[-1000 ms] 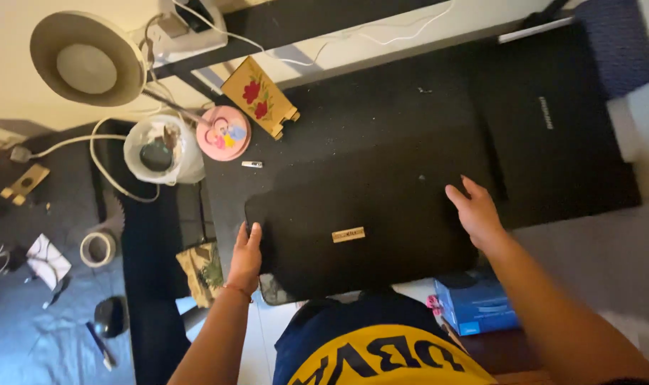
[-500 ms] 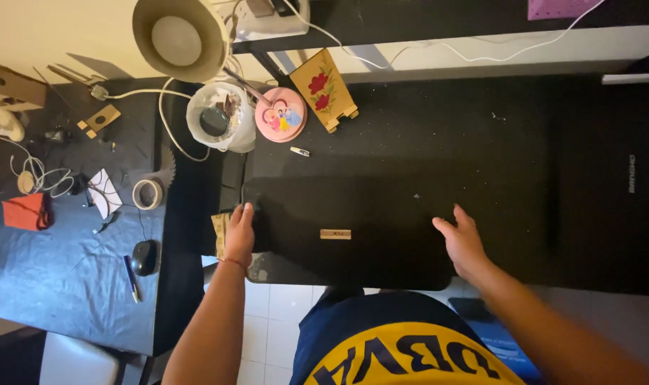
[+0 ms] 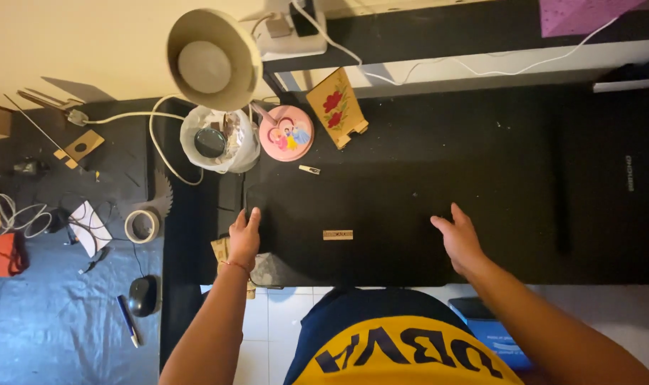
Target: Cleaning a laptop and a desk surface using a cloth and paper towel.
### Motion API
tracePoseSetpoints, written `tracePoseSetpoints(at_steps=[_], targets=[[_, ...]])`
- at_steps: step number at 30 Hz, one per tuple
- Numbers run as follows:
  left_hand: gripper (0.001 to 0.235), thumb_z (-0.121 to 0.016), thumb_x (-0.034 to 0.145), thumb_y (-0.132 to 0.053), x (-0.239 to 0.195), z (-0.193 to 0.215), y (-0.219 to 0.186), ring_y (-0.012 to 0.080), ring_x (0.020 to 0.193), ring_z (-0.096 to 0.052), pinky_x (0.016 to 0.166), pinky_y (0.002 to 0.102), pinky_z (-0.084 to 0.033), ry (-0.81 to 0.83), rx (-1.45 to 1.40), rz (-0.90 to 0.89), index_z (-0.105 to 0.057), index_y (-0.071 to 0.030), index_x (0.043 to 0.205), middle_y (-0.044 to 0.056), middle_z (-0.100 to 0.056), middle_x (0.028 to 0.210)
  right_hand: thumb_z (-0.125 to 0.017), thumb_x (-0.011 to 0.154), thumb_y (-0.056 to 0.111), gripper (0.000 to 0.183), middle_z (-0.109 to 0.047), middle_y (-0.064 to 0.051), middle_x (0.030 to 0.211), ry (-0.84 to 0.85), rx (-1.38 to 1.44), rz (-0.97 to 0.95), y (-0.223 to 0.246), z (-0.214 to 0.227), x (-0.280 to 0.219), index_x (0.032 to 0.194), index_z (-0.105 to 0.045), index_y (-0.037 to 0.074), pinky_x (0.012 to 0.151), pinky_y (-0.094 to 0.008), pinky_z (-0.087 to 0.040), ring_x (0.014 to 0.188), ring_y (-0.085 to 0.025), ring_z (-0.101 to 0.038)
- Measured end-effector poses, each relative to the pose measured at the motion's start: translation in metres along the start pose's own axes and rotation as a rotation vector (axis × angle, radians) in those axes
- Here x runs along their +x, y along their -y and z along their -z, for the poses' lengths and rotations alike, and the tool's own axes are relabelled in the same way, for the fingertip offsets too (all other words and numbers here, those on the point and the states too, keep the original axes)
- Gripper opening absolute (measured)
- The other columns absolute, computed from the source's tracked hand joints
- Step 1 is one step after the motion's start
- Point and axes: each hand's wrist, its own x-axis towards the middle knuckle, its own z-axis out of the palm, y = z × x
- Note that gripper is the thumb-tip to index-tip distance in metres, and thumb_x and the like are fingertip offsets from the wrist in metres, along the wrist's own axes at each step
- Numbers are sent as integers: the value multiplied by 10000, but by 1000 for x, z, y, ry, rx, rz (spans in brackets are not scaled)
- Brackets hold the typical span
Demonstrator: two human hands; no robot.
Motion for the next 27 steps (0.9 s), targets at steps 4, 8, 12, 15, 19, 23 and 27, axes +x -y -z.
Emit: tracePoseSetpoints(at_steps=[4,8,12,15,19,23,27], targets=[[756,-564,901,-682,23,11,8,360,1356,-457,1152,460,-357,41,-11,-10,-521,-169,1456,191,-519,1419,-609,941,274,815,-70,-234,1638,-21,-6,-21,12,-23,-11,1591,-176,41,1233,-492,-29,1531,-354,-12],[762,-517,911,-700,31,26,0,384,1353,-460,1148,468,-352,88,45,21,-505,-185,1472,211,-496,1433,-593,953,295,816,-73,-219,1651,-24,-45,-46,18,-40,-17,1592,-161,31,1233,-484,-9,1534,-343,32],[775,-506,908,-714,65,24,21,401,1348,-461,1151,482,-344,117,41,15,-492,-194,1482,220,-486,1437,-609,937,302,833,-68,-222,1653,-55,-38,-62,11,-56,-11,1591,-166,35,1240,-483,-21,1537,-339,-14],[774,-480,913,-731,80,27,26,399,1352,-457,1149,470,-350,135,77,19,-482,-212,1488,217,-479,1438,-620,935,320,833,-108,-215,1650,-71,-59,-73,7,-65,-4,1591,-186,47,1238,-485,-52,1535,-331,-53],[728,-464,948,-690,97,29,37,398,1327,-488,1134,476,-368,165,107,-25,-517,-173,1458,240,-547,1374,-600,933,343,850,-90,-207,1658,-77,-106,-82,16,-75,-10,1592,-167,25,1241,-461,-13,1539,-318,16],[726,-472,948,-663,98,29,38,372,1311,-514,1118,471,-386,180,109,-43,-538,-131,1438,231,-594,1347,-609,928,337,863,-76,-196,1662,-93,-118,-102,15,-81,-15,1597,-154,38,1237,-453,5,1537,-303,43],[712,-441,989,-651,116,18,49,385,1314,-507,1130,475,-379,193,136,-73,-524,-111,1445,237,-587,1355,-615,922,321,862,-79,-211,1657,-117,-138,-92,20,-87,-14,1596,-163,29,1241,-461,-6,1537,-317,25]])
